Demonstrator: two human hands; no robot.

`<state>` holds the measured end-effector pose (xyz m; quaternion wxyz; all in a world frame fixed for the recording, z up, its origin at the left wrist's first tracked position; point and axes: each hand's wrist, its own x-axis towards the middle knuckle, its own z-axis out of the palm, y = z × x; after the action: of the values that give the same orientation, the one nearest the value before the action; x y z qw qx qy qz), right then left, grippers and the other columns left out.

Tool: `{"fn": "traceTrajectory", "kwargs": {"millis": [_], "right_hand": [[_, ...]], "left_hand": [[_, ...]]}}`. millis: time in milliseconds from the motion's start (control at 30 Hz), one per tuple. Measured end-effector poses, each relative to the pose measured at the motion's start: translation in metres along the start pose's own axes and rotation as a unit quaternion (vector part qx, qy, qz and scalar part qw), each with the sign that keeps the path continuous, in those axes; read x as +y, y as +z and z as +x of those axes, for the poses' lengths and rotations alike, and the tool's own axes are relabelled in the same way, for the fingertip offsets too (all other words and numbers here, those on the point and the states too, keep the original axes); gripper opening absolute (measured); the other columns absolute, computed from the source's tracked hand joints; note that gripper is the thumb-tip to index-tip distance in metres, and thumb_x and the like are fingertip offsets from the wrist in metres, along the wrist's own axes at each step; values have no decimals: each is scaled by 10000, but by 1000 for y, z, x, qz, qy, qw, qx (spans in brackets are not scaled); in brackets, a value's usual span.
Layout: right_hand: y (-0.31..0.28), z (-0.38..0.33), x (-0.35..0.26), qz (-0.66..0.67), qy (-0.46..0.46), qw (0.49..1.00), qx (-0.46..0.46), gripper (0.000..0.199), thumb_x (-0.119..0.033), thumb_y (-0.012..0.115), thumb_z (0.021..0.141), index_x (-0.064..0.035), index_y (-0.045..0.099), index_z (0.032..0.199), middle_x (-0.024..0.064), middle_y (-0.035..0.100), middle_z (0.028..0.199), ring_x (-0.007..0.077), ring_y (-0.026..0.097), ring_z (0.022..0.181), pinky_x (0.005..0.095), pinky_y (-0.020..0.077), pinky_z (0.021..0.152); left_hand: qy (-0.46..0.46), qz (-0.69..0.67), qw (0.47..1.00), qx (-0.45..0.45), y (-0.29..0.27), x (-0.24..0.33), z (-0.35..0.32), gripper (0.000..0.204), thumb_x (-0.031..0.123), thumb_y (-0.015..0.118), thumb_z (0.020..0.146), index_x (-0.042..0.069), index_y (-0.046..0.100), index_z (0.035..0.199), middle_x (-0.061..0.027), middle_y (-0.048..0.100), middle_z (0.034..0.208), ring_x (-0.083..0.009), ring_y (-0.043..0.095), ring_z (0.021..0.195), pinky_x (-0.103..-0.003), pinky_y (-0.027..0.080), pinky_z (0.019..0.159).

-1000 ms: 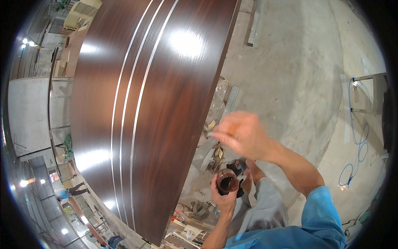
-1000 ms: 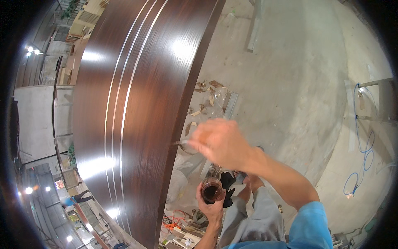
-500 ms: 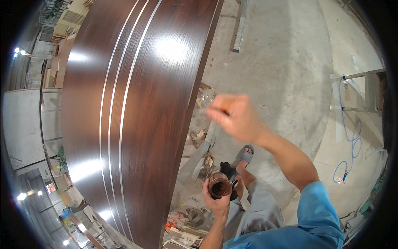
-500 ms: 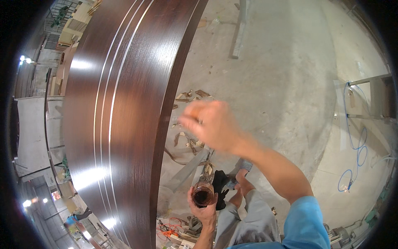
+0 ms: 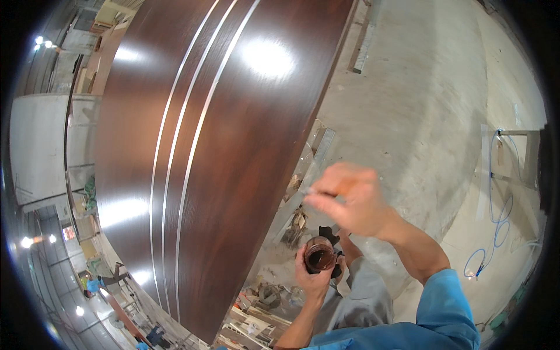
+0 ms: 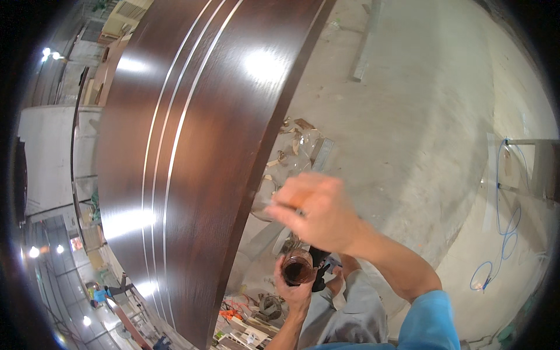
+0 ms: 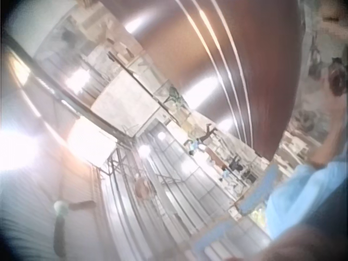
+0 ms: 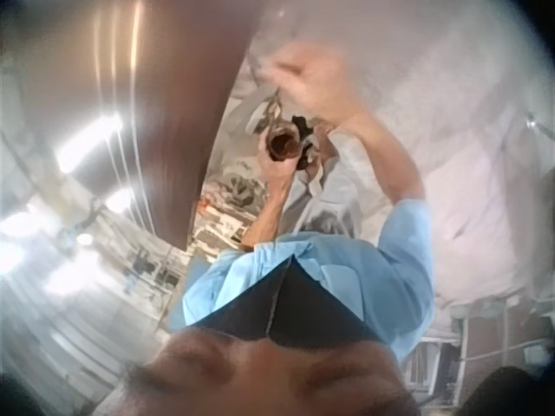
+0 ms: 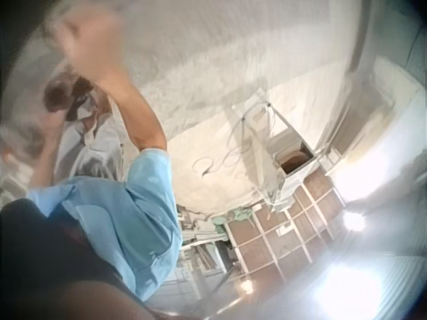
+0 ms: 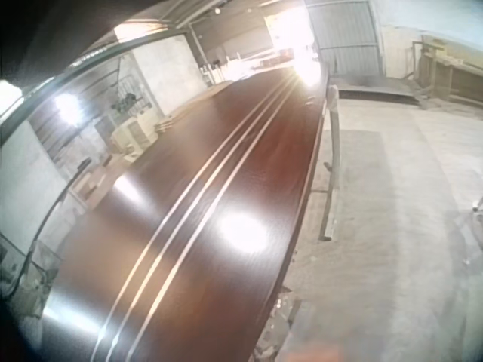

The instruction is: The person applies a dark wood finish to a large curved wooden panel using a small brush and a container of finish. They repeatedly dip the brush into the container and apply the finish along the panel's surface, occasionally wiping the brush on a cloth. The work occurs in a workshop with other workers visible in the background.

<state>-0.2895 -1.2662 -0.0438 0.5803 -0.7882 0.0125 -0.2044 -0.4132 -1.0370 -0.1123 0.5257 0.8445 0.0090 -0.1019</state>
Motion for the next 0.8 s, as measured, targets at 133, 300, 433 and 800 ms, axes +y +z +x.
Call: {"fn": "traceTrajectory", "kwargs": {"millis": [133,300,433,800], "right_hand": [[17,-9,-9,13,98,995,-20,161,-185,757,824,-59,681,760,72,627,739,256,611,668,372,484,606],[59,-45,-40,-14,3,986,-167,97,-131,745,832,-52,702,796,71,627,736,235,620,673,356,474,563],[66,-56,-50,-7,23,998,-66,110,-127,741,843,-40,694,796,76,627,733,237,617,660,360,468,556],[157,-129,-101,5,-56,984,-168,175,-179,741,832,-51,661,745,80,597,723,274,602,631,392,470,548]], "left_hand": [[-3,28,999,39,-8,-8,-9,821,121,913,705,-15,471,1384,-147,621,1233,-234,640,1073,-347,528,936],[-41,-18,996,73,-23,-20,-27,827,137,921,697,-9,478,1379,-142,620,1243,-233,622,1107,-348,494,985],[-101,0,993,66,-46,-35,-49,851,132,915,700,-15,452,1398,-146,582,1282,-247,592,1145,-360,473,1003],[-137,-21,982,125,-132,-76,-121,834,72,898,698,-9,449,1396,-130,588,1255,-219,583,1149,-348,464,1021]]}}
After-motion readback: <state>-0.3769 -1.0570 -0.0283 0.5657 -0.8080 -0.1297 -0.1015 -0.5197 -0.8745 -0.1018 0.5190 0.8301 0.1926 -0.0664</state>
